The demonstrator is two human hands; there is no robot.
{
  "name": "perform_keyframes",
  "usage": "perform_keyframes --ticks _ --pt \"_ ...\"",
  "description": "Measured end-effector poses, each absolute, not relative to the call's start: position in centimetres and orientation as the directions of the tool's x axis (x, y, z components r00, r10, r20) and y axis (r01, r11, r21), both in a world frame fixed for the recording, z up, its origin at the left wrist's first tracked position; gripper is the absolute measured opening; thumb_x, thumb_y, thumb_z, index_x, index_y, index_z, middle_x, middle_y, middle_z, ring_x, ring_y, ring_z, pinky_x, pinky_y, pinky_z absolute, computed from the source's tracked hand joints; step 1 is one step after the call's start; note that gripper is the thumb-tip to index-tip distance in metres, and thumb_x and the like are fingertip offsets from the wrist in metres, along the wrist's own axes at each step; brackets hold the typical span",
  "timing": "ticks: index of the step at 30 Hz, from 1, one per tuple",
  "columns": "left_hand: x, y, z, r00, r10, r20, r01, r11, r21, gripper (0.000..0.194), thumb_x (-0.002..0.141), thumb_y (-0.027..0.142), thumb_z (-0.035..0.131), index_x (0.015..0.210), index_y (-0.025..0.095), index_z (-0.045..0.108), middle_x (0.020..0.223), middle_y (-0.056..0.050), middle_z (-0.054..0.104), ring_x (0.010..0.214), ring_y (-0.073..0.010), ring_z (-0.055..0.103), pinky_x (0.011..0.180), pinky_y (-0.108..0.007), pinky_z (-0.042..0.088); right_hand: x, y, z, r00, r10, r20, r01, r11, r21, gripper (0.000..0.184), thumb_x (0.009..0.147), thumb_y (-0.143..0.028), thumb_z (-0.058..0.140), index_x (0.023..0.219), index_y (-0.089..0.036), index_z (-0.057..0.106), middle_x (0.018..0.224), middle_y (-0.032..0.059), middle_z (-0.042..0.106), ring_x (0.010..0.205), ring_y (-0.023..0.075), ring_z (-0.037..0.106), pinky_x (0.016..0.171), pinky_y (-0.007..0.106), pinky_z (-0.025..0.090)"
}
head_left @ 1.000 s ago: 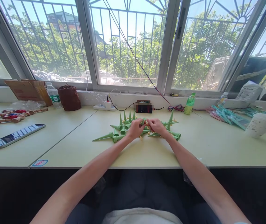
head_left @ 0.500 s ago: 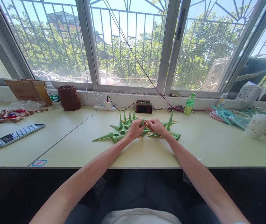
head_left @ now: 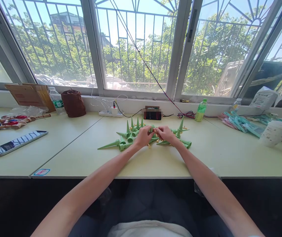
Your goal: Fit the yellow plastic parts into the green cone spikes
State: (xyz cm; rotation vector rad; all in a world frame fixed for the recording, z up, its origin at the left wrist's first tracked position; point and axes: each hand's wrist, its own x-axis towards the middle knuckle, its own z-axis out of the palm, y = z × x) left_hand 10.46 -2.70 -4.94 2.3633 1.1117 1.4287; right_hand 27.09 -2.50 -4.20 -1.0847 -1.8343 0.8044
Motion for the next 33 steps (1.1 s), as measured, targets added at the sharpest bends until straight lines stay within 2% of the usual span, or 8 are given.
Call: perform_keyframes --ticks 4,10,13,17,20,27,30,33 --pt "10.51 -2.76 -4.92 0.273 0.667 0.693 0.512 -0.711 0.482 0.012 0.082 0.023 0.060 0.072 0.016 0.062 0.073 -0.001 0.060 0.056 -0.0098 0.044 0.058 -0.025 0.038 27.08 -2.14 -4.42 -0.264 0.908 0.324 0.385 0.407 -0.828 0.043 0.089 -0.050 0.044 0.061 -0.018 0.050 0.044 -0.0037 0.047 0.034 0.0085 0.041 0.038 0.023 0.033" --pt "10.41 -2.67 -4.92 0.244 0.689 0.683 0.545 -0.680 0.491 0.013 0.083 0.024 0.059 0.072 0.016 0.061 0.073 -0.001 0.061 0.056 -0.0096 0.042 0.058 -0.025 0.038 26.95 -2.41 -4.08 -0.251 0.915 0.316 0.311 0.385 -0.869 0.021 0.082 -0.038 0.058 0.078 -0.017 0.055 0.064 -0.0017 0.060 0.037 0.0069 0.044 0.037 0.022 0.034" --pt "10.39 -2.64 -4.94 0.256 0.686 0.681 0.544 -0.685 0.485 0.014 0.083 0.025 0.059 0.072 0.016 0.061 0.073 0.000 0.060 0.056 -0.0097 0.043 0.058 -0.025 0.038 27.04 -2.46 -4.12 -0.268 0.907 0.324 0.310 0.400 -0.863 0.022 0.081 -0.037 0.057 0.074 -0.018 0.054 0.059 -0.0028 0.057 0.037 0.0073 0.044 0.037 0.022 0.033" --pt "10.46 -2.64 -5.01 0.271 0.677 0.684 0.536 -0.697 0.477 0.015 0.083 0.026 0.059 0.072 0.016 0.062 0.072 0.000 0.059 0.056 -0.0100 0.044 0.058 -0.025 0.038 27.13 -2.27 -4.37 -0.275 0.902 0.334 0.386 0.421 -0.821 0.036 0.087 -0.044 0.048 0.061 -0.018 0.049 0.041 -0.0044 0.046 0.035 0.0087 0.041 0.039 0.022 0.033" --pt "10.52 -2.64 -5.01 0.275 0.680 0.679 0.536 -0.695 0.478 0.014 0.083 0.025 0.059 0.072 0.016 0.062 0.071 0.000 0.059 0.056 -0.0100 0.043 0.058 -0.025 0.039 27.10 -2.09 -4.52 -0.271 0.909 0.316 0.425 0.408 -0.808 0.044 0.089 -0.049 0.042 0.058 -0.018 0.049 0.038 -0.0040 0.043 0.034 0.0092 0.041 0.039 0.023 0.033" --pt "10.46 -2.81 -4.79 0.246 0.690 0.681 0.543 -0.680 0.493 0.016 0.084 0.024 0.058 0.071 0.016 0.061 0.071 0.000 0.060 0.056 -0.0098 0.043 0.059 -0.025 0.038 27.06 -2.09 -4.40 -0.262 0.913 0.312 0.338 0.390 -0.857 0.023 0.083 -0.040 0.054 0.077 -0.017 0.056 0.064 -0.0015 0.060 0.037 0.0082 0.046 0.037 0.022 0.035" --pt "10.43 -2.84 -4.79 0.252 0.689 0.680 0.558 -0.678 0.480 0.015 0.083 0.026 0.059 0.072 0.016 0.061 0.070 0.000 0.060 0.056 -0.0099 0.044 0.059 -0.025 0.039 27.10 -2.25 -4.29 -0.281 0.907 0.313 0.343 0.399 -0.850 0.022 0.083 -0.038 0.055 0.073 -0.018 0.054 0.058 -0.0028 0.057 0.037 0.0081 0.046 0.038 0.022 0.034" --pt "10.45 -2.80 -4.82 0.271 0.680 0.681 0.548 -0.691 0.472 0.014 0.083 0.025 0.060 0.071 0.016 0.061 0.073 0.000 0.061 0.057 -0.0100 0.045 0.060 -0.025 0.040 27.17 -2.26 -4.33 -0.282 0.907 0.314 0.393 0.408 -0.824 0.033 0.086 -0.042 0.050 0.063 -0.019 0.049 0.045 -0.0043 0.048 0.036 0.0088 0.043 0.040 0.022 0.035"
